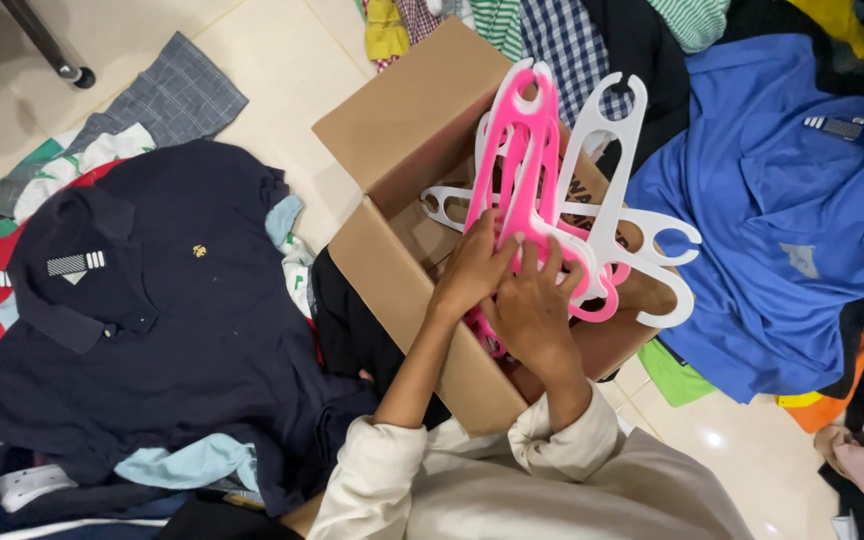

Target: The person is hanging various shirts on plastic hangers and buttoning the top buttons to prepare them for display or storage.

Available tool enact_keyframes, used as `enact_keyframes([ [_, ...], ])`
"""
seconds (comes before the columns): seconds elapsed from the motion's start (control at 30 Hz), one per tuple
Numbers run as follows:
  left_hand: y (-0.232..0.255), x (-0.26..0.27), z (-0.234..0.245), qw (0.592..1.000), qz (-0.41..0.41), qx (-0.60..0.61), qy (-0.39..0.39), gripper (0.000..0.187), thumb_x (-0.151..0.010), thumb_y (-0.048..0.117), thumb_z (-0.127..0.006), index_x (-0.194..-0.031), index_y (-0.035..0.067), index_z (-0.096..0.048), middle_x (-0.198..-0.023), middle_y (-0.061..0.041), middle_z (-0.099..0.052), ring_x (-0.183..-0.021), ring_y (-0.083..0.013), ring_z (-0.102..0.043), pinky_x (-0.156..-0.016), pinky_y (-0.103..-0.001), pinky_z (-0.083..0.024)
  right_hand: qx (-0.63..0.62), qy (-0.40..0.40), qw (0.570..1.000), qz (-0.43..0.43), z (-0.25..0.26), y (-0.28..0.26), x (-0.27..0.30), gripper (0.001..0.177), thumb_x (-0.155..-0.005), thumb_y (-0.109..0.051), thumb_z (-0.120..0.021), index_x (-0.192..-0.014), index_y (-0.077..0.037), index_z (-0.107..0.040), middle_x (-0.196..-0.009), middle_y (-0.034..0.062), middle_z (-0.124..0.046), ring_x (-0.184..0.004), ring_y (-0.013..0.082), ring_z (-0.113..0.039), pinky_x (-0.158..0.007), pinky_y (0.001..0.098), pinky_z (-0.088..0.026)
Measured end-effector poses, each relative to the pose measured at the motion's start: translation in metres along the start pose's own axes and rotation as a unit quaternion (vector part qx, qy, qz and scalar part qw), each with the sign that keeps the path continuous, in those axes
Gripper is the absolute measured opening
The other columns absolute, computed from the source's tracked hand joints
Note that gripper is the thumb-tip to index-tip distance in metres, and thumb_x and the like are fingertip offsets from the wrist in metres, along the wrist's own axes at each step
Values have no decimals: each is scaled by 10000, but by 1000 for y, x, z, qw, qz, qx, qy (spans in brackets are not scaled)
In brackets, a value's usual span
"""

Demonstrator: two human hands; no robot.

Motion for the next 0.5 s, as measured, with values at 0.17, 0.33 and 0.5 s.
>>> enact_keyframes([
  [0.17, 14, 11, 7, 1000, 6, -23, 5, 561, -1034, 452, -484, -1392, 19, -486, -1247, -289, -639, -1186, -496, -629, -990, -613, -493, 14, 17, 1000, -16, 13, 3, -7, 491, -777, -349, -696, -1181, -73, -650, -1151, 88, -464, -1148, 420, -384, -886, 559, -254],
  [0.33, 14, 10, 6, 1000, 0, -12, 17, 429, -1045, 400, -453, -1238, 36, -574, -1112, -279, -652, -1131, -506, -640, -924, -599, -515, -47, -36, 998, -28, 27, -6, -8, 566, -819, -306, -698, -1304, -36, -589, -1183, 70, -472, -1030, 349, -508, -877, 493, -275],
  [0.5, 19, 16, 10, 999, -6, 21, 50, 345, -1033, 363, -461, -1065, 42, -582, -1019, -298, -664, -1075, -501, -652, -878, -584, -513, -91, -11, 996, -9, 31, -6, -9, 416, -856, -310, -696, -1173, -43, -664, -1130, 58, -537, -1054, 296, -585, -937, 456, -280],
])
Point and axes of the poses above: each hand's wrist, its own x-axis away from the middle knuckle, its own z-axis out of the back of the hand, y = z × x, the point moved 3 cm from there along -x, towards the middle knuckle
